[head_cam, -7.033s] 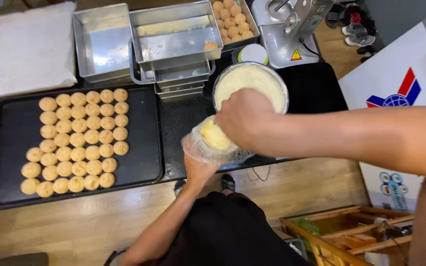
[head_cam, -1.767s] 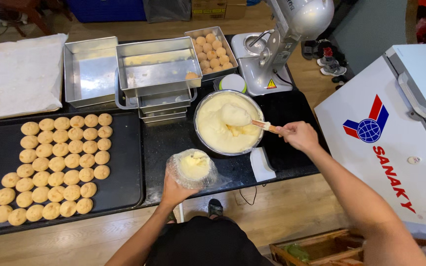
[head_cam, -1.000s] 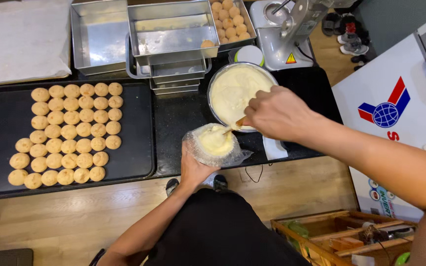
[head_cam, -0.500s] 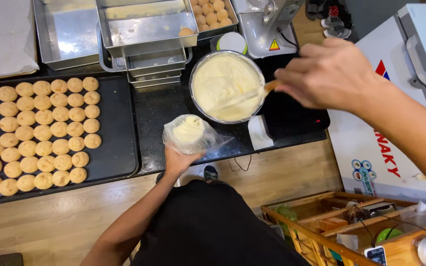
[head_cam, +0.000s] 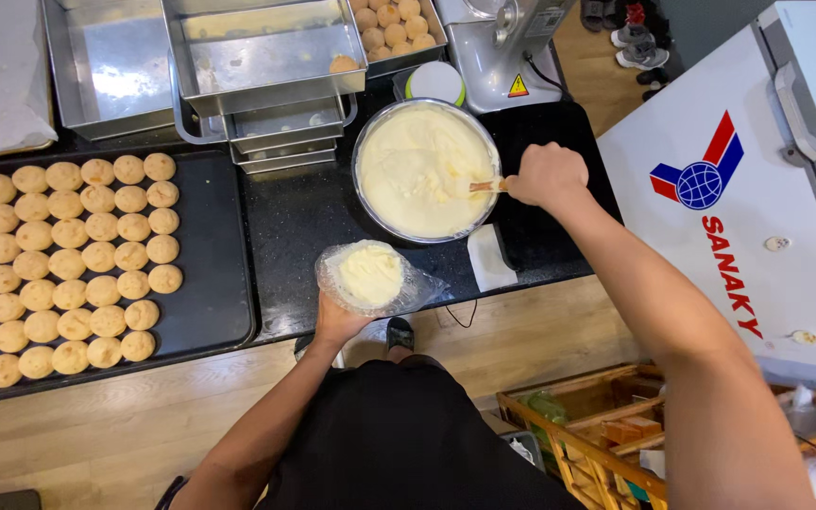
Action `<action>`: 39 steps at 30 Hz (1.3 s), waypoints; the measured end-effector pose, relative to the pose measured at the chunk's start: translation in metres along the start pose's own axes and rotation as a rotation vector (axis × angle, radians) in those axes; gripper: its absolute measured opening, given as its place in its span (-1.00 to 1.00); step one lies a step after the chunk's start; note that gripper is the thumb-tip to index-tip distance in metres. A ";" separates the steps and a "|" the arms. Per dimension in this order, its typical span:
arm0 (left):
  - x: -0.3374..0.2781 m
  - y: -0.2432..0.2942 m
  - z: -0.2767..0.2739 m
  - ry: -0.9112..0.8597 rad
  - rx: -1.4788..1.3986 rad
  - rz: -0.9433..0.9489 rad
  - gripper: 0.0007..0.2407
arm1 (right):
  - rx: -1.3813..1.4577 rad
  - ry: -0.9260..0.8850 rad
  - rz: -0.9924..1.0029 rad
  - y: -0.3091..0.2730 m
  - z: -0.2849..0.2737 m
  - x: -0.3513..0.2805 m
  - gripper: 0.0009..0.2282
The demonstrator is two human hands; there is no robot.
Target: The person fills small round biscuits with a cream filling using a piping bag. They pick up a biscuit from a tray, squeeze the cream into the center, and place the filled biscuit into a metal container. The person periodically refills the piping bag from a large bowl of cream.
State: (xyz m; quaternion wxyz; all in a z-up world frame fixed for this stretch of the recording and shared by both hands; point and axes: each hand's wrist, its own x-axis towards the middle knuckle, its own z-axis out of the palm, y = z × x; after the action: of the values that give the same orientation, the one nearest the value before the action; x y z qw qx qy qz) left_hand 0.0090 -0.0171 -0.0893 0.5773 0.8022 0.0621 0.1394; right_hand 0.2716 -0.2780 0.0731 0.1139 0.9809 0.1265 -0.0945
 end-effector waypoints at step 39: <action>-0.004 0.063 -0.014 0.172 0.146 0.067 -0.28 | 0.131 0.827 -0.954 -0.002 -0.058 -0.140 -0.82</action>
State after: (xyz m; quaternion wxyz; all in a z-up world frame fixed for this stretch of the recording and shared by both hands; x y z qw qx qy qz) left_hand -0.0028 -0.0256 -0.0265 0.5049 0.8288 0.0944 0.2218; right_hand 0.1472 -0.2931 0.1583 -0.0593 0.7770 0.5770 0.2445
